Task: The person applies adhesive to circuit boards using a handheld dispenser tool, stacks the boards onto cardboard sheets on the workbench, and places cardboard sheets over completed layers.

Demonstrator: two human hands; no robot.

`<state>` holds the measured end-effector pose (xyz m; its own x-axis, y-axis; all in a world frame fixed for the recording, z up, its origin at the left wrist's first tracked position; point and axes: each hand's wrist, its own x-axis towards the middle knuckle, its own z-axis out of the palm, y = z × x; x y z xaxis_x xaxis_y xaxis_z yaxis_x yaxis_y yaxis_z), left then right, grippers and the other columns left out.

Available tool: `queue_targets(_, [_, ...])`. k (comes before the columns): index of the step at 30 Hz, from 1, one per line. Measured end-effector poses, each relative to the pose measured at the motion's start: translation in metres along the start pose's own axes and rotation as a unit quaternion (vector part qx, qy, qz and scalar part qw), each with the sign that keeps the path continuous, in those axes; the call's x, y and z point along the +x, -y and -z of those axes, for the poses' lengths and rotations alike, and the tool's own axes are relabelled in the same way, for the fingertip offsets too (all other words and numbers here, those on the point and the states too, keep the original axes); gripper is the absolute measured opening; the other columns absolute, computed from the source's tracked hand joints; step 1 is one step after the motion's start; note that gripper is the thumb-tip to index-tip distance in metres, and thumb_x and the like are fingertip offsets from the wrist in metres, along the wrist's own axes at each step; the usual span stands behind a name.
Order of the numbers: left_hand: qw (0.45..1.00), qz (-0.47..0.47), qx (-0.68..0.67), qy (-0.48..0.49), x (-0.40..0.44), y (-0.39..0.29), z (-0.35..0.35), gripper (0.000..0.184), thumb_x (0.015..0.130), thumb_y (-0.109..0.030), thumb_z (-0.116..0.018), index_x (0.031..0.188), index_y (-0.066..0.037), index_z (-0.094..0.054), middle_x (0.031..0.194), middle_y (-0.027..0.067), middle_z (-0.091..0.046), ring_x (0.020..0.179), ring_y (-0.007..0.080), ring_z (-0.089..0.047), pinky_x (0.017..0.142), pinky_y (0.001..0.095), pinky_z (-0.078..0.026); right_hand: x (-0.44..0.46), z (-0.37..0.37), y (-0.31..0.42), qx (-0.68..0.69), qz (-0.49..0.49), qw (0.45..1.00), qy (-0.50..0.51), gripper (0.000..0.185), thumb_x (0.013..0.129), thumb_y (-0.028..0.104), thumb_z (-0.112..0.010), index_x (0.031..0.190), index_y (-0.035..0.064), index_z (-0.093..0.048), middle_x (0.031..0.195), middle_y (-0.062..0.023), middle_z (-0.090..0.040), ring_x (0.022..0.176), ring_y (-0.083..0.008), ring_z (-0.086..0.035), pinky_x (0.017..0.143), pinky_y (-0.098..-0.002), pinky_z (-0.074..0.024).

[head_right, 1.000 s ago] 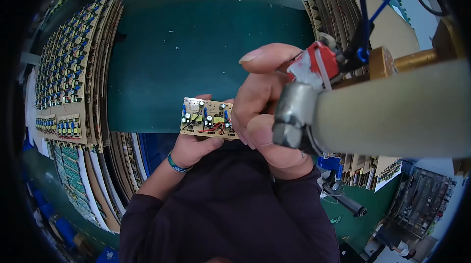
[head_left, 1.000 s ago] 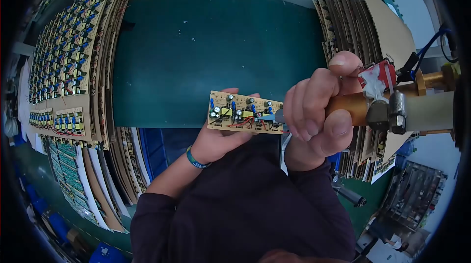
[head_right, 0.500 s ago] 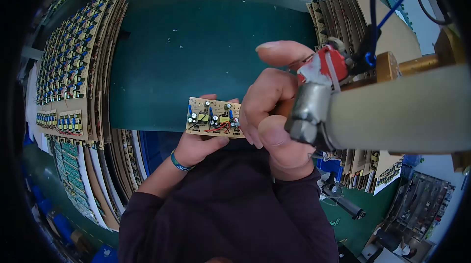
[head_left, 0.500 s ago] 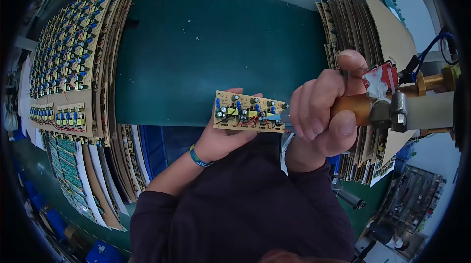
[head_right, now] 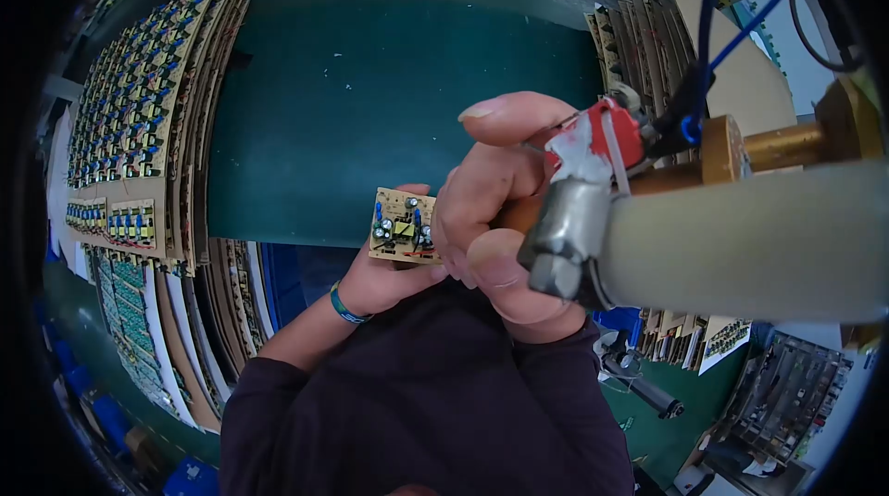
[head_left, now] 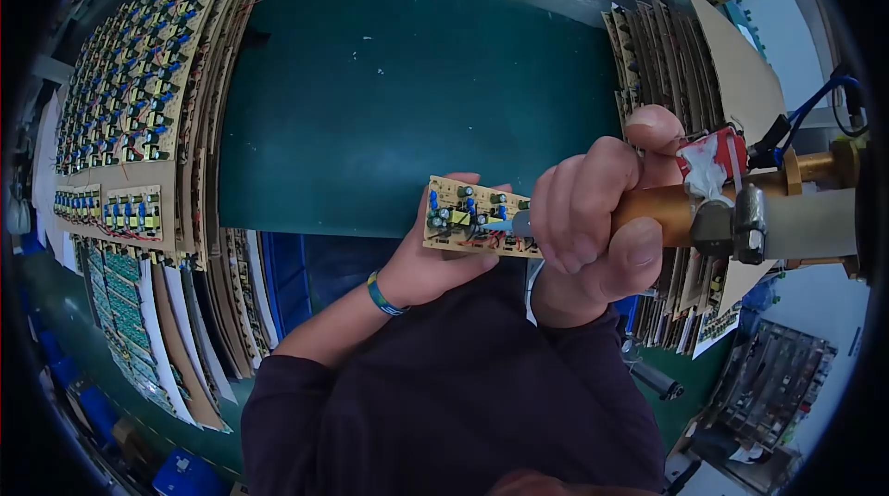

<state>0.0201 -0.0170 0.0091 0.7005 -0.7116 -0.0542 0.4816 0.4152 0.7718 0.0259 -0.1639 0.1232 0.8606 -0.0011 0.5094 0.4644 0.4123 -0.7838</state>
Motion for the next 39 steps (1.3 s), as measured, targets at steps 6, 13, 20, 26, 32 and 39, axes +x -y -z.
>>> queue_targets(6, [1.000,-0.008,0.013,0.003,0.000,0.002,0.000,0.077,0.077,0.012,-0.062,0.137,-0.010,-0.018,0.140,0.0152,-0.038,0.126,0.0208,-0.041,0.099,0.0353,-0.041,-0.003,0.000,-0.004,0.000,0.010,1.000,-0.010,0.050,0.090,0.028,-0.059,0.125,0.0038,-0.033,0.061,0.0001,-0.045,0.043,-0.0070,-0.041,0.038,-0.0204,-0.0384])
queue_targets(13, [1.000,0.009,0.018,-0.006,0.004,0.008,0.003,0.075,0.077,0.009,-0.064,0.135,-0.009,-0.020,0.138,0.0145,-0.040,0.123,0.0188,-0.043,0.099,0.0342,-0.041,0.001,-0.004,0.002,-0.025,0.010,0.999,-0.029,0.057,0.090,0.028,-0.059,0.131,0.0019,-0.028,0.064,-0.0014,-0.047,0.043,-0.0075,-0.041,0.037,-0.0209,-0.0385])
queue_targets(20, [0.989,-0.069,0.129,0.001,0.003,0.010,-0.001,0.074,0.076,0.002,-0.068,0.133,-0.007,-0.022,0.133,0.0120,-0.044,0.121,0.0180,-0.045,0.098,0.0335,-0.042,0.005,-0.013,-0.003,-0.009,0.003,1.000,-0.021,0.061,0.090,0.030,-0.059,0.132,0.0016,-0.026,0.064,-0.0016,-0.046,0.043,-0.0074,-0.041,0.037,-0.0210,-0.0386])
queue_targets(26, [0.985,-0.060,0.159,-0.012,0.004,0.007,-0.003,0.074,0.075,-0.001,-0.071,0.131,-0.007,-0.023,0.129,0.0098,-0.046,0.116,0.0163,-0.047,0.096,0.0325,-0.043,0.003,-0.014,-0.005,-0.002,-0.002,1.000,-0.019,0.059,0.090,0.029,-0.060,0.131,0.0030,-0.027,0.063,-0.0010,-0.046,0.044,-0.0072,-0.041,0.038,-0.0207,-0.0384])
queue_targets(32, [0.985,-0.057,0.161,-0.011,0.004,0.004,-0.007,0.073,0.075,0.001,-0.070,0.131,-0.007,-0.024,0.127,0.0088,-0.046,0.114,0.0154,-0.048,0.094,0.0314,-0.044,0.001,-0.012,-0.009,0.018,0.003,1.000,-0.014,0.055,0.090,0.029,-0.060,0.128,0.0040,-0.030,0.062,-0.0002,-0.045,0.043,-0.0070,-0.041,0.038,-0.0206,-0.0380])
queue_targets(39, [0.985,-0.057,0.160,-0.008,0.004,0.005,-0.007,0.074,0.074,0.002,-0.071,0.131,-0.008,-0.024,0.125,0.0078,-0.047,0.113,0.0150,-0.048,0.094,0.0314,-0.044,0.001,-0.010,-0.008,0.031,-0.006,0.999,0.011,0.057,0.089,0.029,-0.061,0.129,0.0044,-0.030,0.062,0.0000,-0.045,0.043,-0.0073,-0.041,0.038,-0.0204,-0.0383])
